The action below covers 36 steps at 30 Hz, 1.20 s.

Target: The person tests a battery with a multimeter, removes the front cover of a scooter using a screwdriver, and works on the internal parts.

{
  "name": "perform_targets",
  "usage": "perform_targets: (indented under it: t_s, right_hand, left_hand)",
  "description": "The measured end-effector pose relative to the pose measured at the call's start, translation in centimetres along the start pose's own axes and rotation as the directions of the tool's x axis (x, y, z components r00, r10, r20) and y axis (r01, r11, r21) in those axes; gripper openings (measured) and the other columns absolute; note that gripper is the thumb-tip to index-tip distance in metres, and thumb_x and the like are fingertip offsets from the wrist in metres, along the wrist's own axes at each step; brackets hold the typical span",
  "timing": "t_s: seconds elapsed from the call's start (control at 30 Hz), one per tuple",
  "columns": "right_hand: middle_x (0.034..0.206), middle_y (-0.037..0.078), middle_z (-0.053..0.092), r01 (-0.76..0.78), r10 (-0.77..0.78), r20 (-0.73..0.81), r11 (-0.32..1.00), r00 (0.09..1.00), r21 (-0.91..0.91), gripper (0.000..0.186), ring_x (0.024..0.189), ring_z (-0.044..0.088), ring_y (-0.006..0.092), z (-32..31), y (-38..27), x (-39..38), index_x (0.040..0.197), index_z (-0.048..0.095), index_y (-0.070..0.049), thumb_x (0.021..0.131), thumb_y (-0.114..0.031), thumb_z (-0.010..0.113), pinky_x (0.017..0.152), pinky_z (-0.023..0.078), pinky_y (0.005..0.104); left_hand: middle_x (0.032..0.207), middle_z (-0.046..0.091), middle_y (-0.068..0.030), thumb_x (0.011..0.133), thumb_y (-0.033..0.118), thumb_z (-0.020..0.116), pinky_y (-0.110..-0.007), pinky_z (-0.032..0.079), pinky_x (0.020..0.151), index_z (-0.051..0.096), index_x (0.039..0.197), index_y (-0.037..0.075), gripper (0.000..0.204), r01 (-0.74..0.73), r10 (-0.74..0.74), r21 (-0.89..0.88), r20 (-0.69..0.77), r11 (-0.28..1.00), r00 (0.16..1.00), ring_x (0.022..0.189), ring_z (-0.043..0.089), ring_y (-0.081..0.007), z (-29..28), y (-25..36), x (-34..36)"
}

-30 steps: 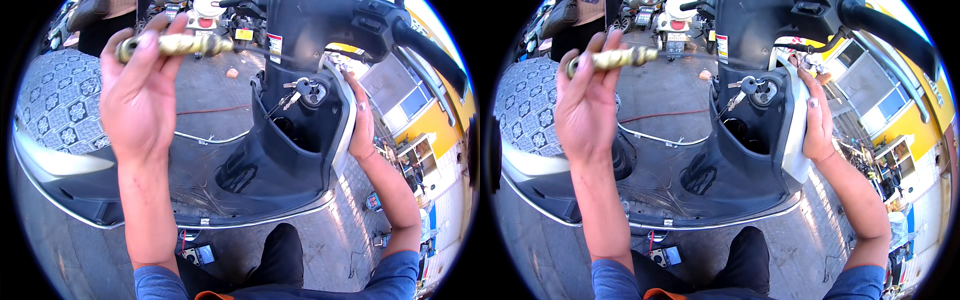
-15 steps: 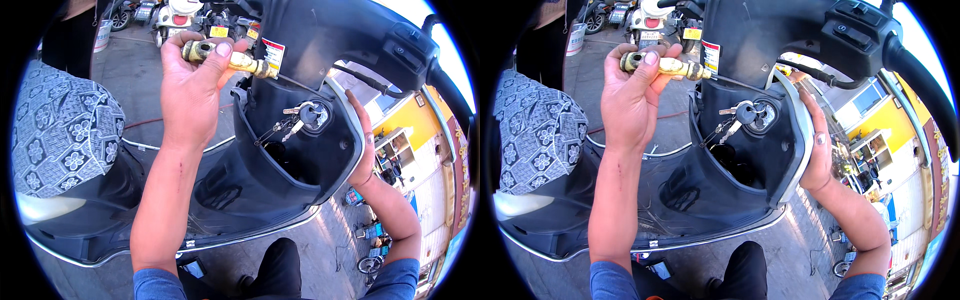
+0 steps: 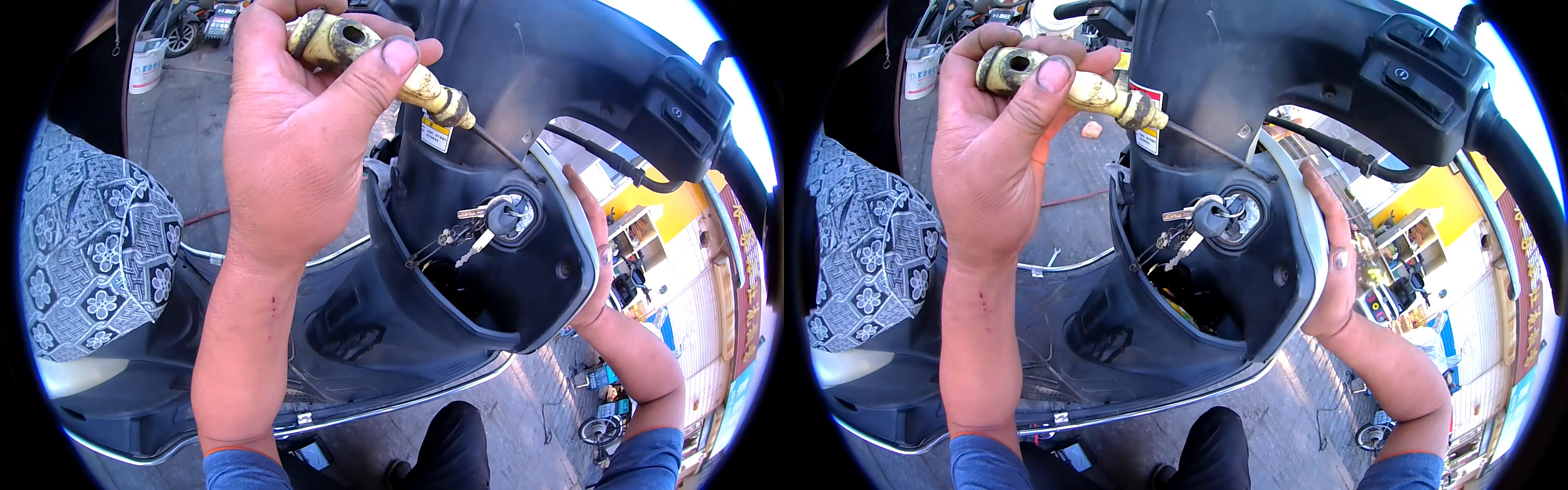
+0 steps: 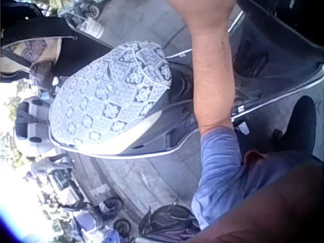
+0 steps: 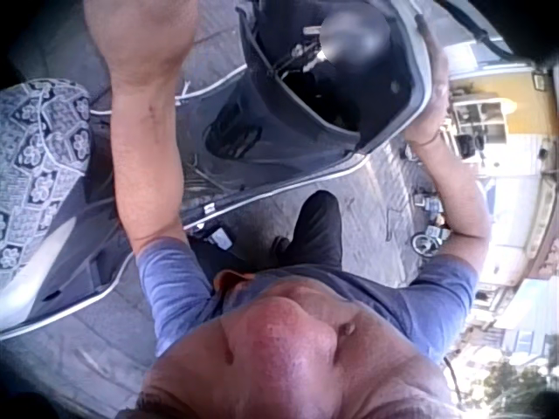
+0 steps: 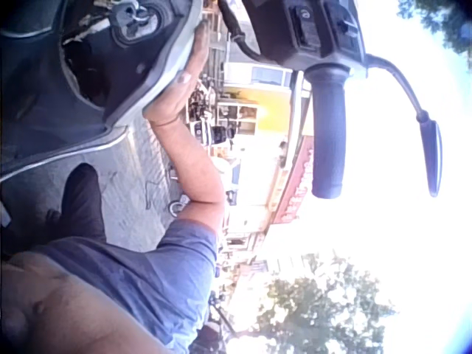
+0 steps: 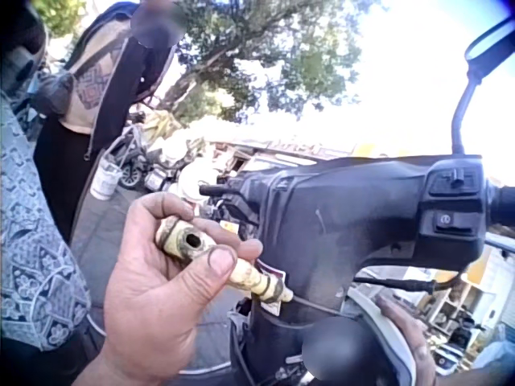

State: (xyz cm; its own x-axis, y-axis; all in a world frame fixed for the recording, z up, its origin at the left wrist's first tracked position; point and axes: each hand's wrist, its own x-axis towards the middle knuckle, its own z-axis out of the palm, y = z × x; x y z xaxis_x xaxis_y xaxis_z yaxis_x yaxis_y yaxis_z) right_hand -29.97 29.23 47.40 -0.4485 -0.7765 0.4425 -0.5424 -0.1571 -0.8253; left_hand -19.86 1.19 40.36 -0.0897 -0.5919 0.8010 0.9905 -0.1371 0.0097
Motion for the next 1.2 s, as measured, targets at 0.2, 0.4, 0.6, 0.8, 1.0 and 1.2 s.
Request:
perform_targets:
  t_s: [0.2, 0.4, 0.6, 0.8, 1.0, 1.2]
  right_hand:
    - [0.168, 0.025, 0.038, 0.028, -0.027, 0.023, 0.998, 0.999, -0.057, 0.078, 0.151, 0.048, 0.0384, -0.1, 0.3, -0.1, 0.171, 0.022, -0.007, 0.110, -0.048, 0.048, 0.127, 0.041, 0.0530]
    - [0.169, 0.026, 0.036, 0.047, -0.043, 0.039, 0.994, 0.998, -0.097, 0.086, 0.153, 0.046, 0.0395, -0.2, 0.5, 0.0, 0.172, 0.020, -0.007, 0.111, -0.064, 0.040, 0.128, 0.038, 0.0556]
    - [0.169, 0.026, 0.036, 0.043, -0.041, 0.026, 0.994, 0.999, -0.101, 0.082, 0.152, 0.046, 0.0392, -0.5, 0.5, 0.0, 0.172, 0.022, -0.007, 0.112, -0.060, 0.041, 0.128, 0.039, 0.0553]
    - [0.167, 0.025, 0.039, 0.049, -0.041, 0.059, 0.991, 0.997, -0.126, 0.075, 0.152, 0.048, 0.0386, -0.6, 0.1, 0.0, 0.170, 0.026, -0.007, 0.113, -0.052, 0.043, 0.127, 0.041, 0.0539]
    - [0.166, 0.025, 0.041, 0.050, -0.048, 0.013, 0.987, 0.999, -0.151, 0.073, 0.151, 0.049, 0.0378, -0.7, 0.2, -0.2, 0.169, 0.027, -0.005, 0.113, -0.049, 0.044, 0.127, 0.042, 0.0512]
    - [0.165, 0.026, 0.043, 0.064, -0.060, 0.021, 0.958, 0.998, -0.281, 0.085, 0.149, 0.051, 0.0368, -0.8, -0.3, -0.2, 0.169, 0.025, -0.001, 0.109, -0.058, 0.044, 0.126, 0.041, 0.0498]
  left_hand:
    - [0.124, 0.069, -0.0164, 0.109, 0.005, 0.064, -0.052, 0.056, 0.114, 0.042, 0.137, 0.001, 0.036, 0.179, -0.174, -0.240, 0.040, 0.954, 0.984, 0.125, 0.071, -0.0402, -0.3, 1.6, 1.3]
    - [0.123, 0.069, -0.0162, 0.109, 0.006, 0.064, -0.051, 0.057, 0.113, 0.044, 0.137, 0.000, 0.036, 0.178, -0.167, -0.161, 0.082, 0.971, 0.983, 0.124, 0.071, -0.0393, -0.4, 1.5, 1.9]
    - [0.118, 0.069, -0.0153, 0.107, 0.003, 0.066, -0.044, 0.059, 0.103, 0.043, 0.132, 0.001, 0.034, 0.202, -0.202, -0.103, 0.009, 0.974, 0.979, 0.119, 0.072, -0.0334, 0.4, 1.4, 2.3]
    - [0.113, 0.068, -0.0145, 0.105, 0.000, 0.067, -0.037, 0.061, 0.094, 0.042, 0.128, 0.002, 0.034, 0.235, -0.232, 0.000, -0.151, 0.972, 0.961, 0.114, 0.073, -0.0275, 1.5, 1.4, 2.3]
    - [0.117, 0.070, -0.0145, 0.104, -0.001, 0.068, -0.031, 0.062, 0.086, 0.045, 0.130, 0.002, 0.035, 0.220, -0.225, 0.074, 0.076, 0.973, 0.971, 0.108, 0.074, -0.0231, -0.9, 0.7, 3.7]
    - [0.110, 0.072, -0.0118, 0.101, 0.004, 0.074, -0.024, 0.058, 0.064, 0.056, 0.124, 0.002, 0.029, 0.362, -0.420, 0.323, 0.132, 0.874, 0.898, 0.091, 0.072, -0.0135, -0.4, 3.4, 6.6]
